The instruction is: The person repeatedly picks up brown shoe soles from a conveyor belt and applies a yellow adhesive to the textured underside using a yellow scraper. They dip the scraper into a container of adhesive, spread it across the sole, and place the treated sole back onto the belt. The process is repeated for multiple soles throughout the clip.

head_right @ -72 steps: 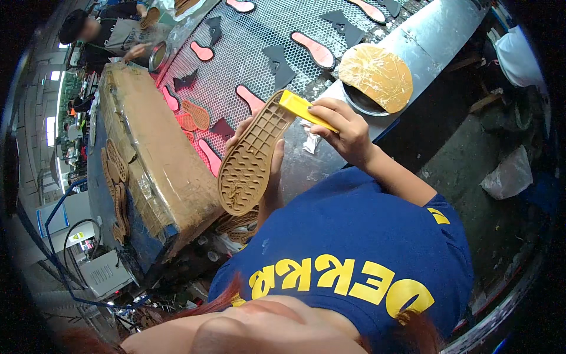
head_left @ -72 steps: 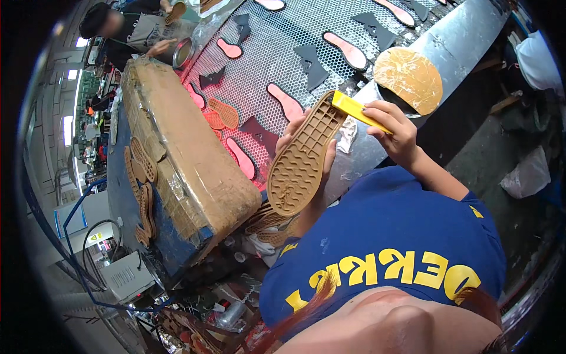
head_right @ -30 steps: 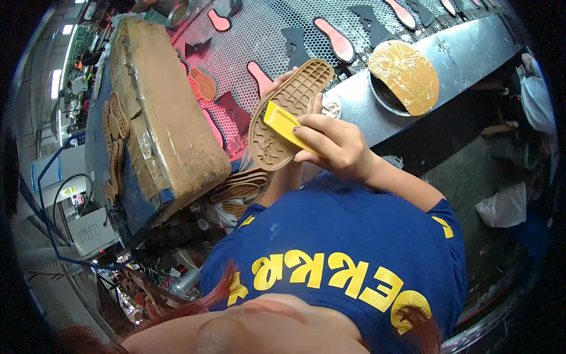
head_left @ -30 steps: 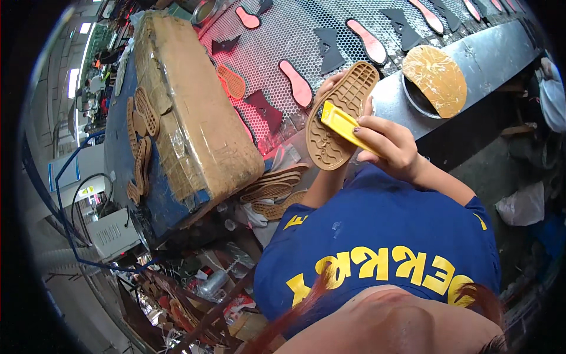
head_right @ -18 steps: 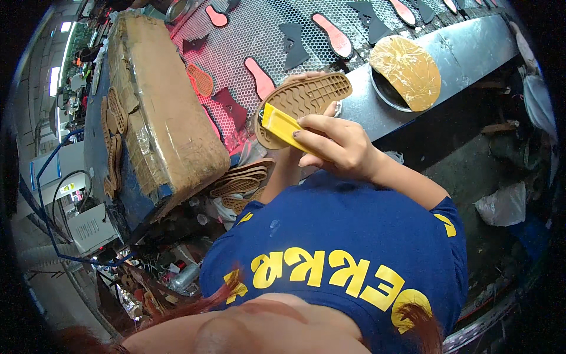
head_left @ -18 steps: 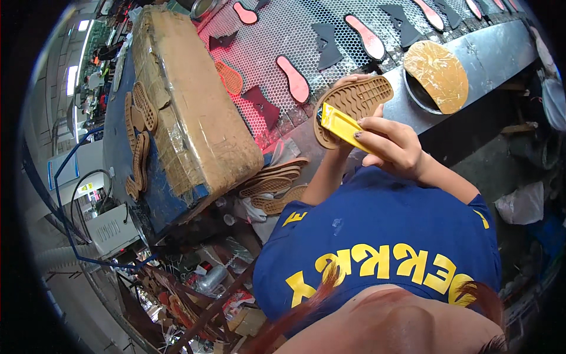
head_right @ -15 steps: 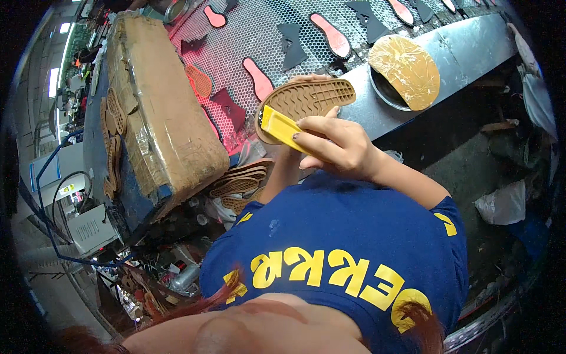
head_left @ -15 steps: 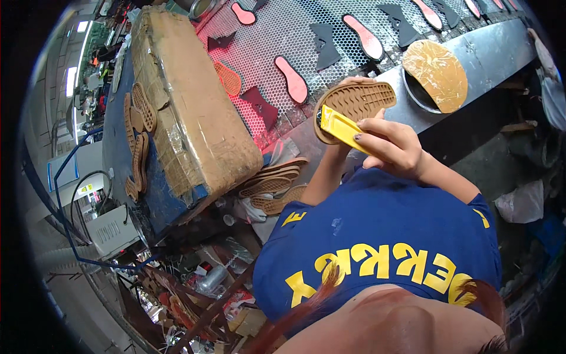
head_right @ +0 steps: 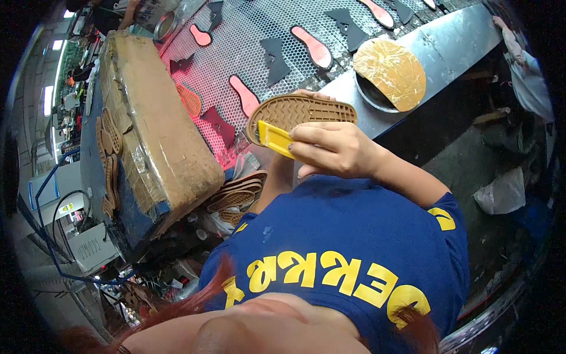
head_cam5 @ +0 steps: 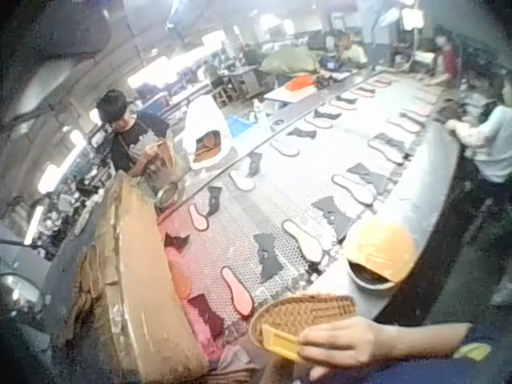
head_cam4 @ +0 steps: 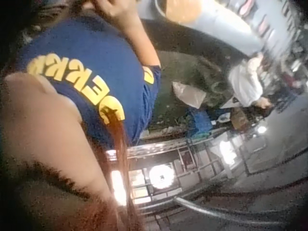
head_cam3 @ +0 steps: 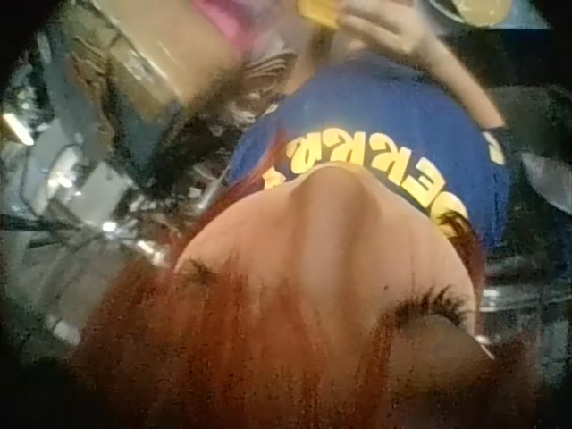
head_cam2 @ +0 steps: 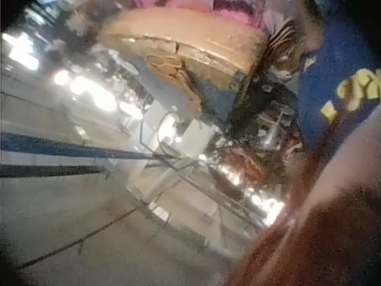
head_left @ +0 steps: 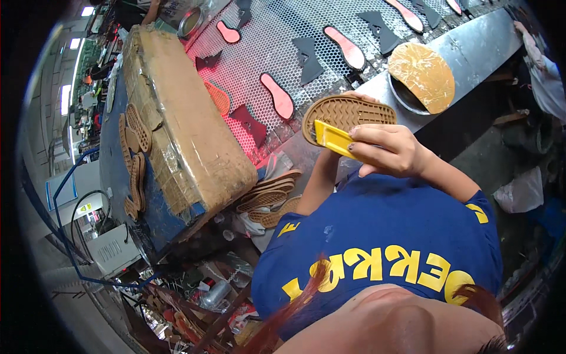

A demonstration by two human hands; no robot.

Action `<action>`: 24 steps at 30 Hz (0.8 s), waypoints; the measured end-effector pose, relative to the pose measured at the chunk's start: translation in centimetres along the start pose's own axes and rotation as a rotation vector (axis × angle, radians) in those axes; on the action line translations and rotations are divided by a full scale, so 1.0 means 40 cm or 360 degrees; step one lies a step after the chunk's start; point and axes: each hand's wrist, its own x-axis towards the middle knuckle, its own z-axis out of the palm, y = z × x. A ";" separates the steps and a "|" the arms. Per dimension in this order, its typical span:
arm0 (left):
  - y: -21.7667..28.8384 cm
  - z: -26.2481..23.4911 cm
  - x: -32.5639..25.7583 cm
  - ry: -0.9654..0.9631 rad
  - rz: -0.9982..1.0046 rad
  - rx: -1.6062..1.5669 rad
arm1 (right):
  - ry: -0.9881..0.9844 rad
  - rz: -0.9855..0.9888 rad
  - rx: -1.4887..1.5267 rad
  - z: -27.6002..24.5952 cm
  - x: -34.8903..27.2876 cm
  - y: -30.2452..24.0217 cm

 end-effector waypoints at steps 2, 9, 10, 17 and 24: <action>0.028 0.069 -0.003 0.0101 -0.0133 -0.0001 | 0.0036 0.0090 -0.0043 -0.019 -0.004 0.013; 0.098 0.049 -0.010 0.0316 -0.0019 0.0646 | 0.0635 0.0838 -0.0016 -0.023 -0.039 0.050; 0.114 0.043 -0.009 0.0347 -0.0080 0.0441 | 0.0677 0.0919 -0.0002 -0.014 -0.041 0.062; 0.132 0.105 0.006 0.0103 -0.0358 0.0040 | 0.0644 0.0577 -0.0142 -0.034 0.011 0.148; 0.121 0.099 -0.017 0.0304 -0.0368 0.0027 | 0.0286 0.0571 0.0053 0.009 -0.018 0.047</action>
